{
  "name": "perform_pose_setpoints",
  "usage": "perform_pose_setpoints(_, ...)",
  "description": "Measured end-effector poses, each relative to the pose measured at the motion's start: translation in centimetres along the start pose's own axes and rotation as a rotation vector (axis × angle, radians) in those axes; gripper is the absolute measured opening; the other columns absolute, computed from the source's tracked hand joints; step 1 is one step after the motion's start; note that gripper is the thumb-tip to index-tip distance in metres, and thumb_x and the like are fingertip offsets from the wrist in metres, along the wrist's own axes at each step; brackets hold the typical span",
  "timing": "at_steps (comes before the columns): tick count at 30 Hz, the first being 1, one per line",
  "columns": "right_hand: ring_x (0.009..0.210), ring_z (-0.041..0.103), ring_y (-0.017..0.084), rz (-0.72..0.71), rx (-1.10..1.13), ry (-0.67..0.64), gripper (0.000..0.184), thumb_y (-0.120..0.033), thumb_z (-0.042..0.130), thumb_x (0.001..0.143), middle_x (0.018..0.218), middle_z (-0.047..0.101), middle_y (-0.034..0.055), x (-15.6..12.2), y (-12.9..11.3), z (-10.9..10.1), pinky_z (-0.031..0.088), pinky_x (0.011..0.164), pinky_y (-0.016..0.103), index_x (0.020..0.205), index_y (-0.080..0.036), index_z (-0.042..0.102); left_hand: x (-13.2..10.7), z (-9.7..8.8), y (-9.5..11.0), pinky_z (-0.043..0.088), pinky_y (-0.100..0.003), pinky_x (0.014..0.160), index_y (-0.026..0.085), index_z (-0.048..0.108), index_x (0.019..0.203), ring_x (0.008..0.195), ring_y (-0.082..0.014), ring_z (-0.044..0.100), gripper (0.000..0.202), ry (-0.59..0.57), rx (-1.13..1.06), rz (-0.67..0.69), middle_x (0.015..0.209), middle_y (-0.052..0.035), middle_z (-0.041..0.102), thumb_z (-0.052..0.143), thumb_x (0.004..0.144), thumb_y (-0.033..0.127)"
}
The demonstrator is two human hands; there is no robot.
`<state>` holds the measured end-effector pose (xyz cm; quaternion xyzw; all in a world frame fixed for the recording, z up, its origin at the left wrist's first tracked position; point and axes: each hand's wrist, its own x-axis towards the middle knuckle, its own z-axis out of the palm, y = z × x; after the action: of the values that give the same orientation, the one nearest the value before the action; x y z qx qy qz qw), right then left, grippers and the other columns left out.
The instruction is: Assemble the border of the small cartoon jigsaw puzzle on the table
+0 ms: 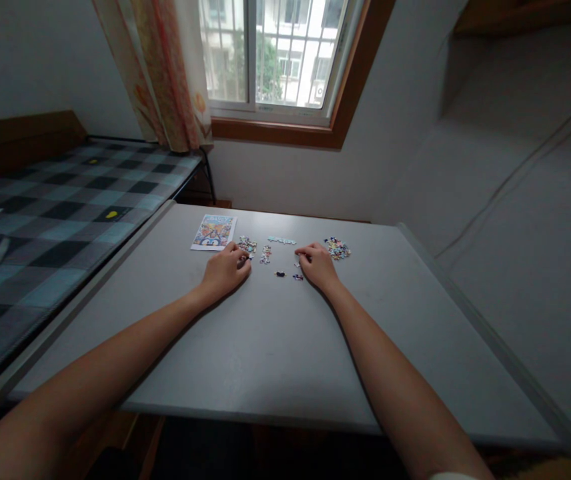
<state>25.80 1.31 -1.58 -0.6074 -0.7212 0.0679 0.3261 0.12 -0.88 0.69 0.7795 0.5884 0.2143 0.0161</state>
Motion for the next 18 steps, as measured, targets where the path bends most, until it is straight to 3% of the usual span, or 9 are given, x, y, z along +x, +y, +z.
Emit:
perform_pose_setpoints(5, 0.087, 0.057, 0.020, 0.007, 0.004, 0.003, 0.025, -0.017, 0.052, 0.084, 0.089, 0.064, 0.0070, -0.05, -0.18, -0.11, 0.042, 0.088, 0.034, 0.091, -0.019, 0.076, 0.13, 0.10, -0.10, 0.047, -0.029, 0.073, 0.024, 0.068, 0.114, 0.085, -0.0197, 0.063, 0.033, 0.004, 0.023, -0.026, 0.107, -0.0060, 0.060, 0.053, 0.087, 0.037)
perform_pose_setpoints(11, 0.085, 0.058, 0.019, 0.002, 0.006, -0.001, 0.025, -0.017, 0.052, 0.084, 0.089, 0.064, 0.0067, -0.03, -0.16, -0.09, 0.042, 0.087, 0.032, 0.091, -0.018, 0.076, 0.19, 0.15, -0.35, 0.047, -0.029, 0.077, 0.025, 0.072, 0.104, 0.085, -0.0188, 0.061, 0.026, -0.006, -0.001, 0.011, 0.106, -0.0049, 0.058, 0.054, 0.087, 0.035)
perform_pose_setpoints(18, 0.085, 0.057, 0.019, -0.001, 0.011, 0.002, 0.025, -0.017, 0.052, 0.084, 0.089, 0.064, 0.0070, -0.01, -0.14, -0.02, 0.042, 0.086, 0.033, 0.091, -0.018, 0.076, 0.41, 0.40, -0.65, 0.043, -0.036, 0.090, 0.024, 0.072, 0.097, 0.098, -0.0233, 0.055, 0.021, 0.045, -0.039, 0.016, 0.102, -0.0065, 0.057, 0.060, 0.083, 0.034)
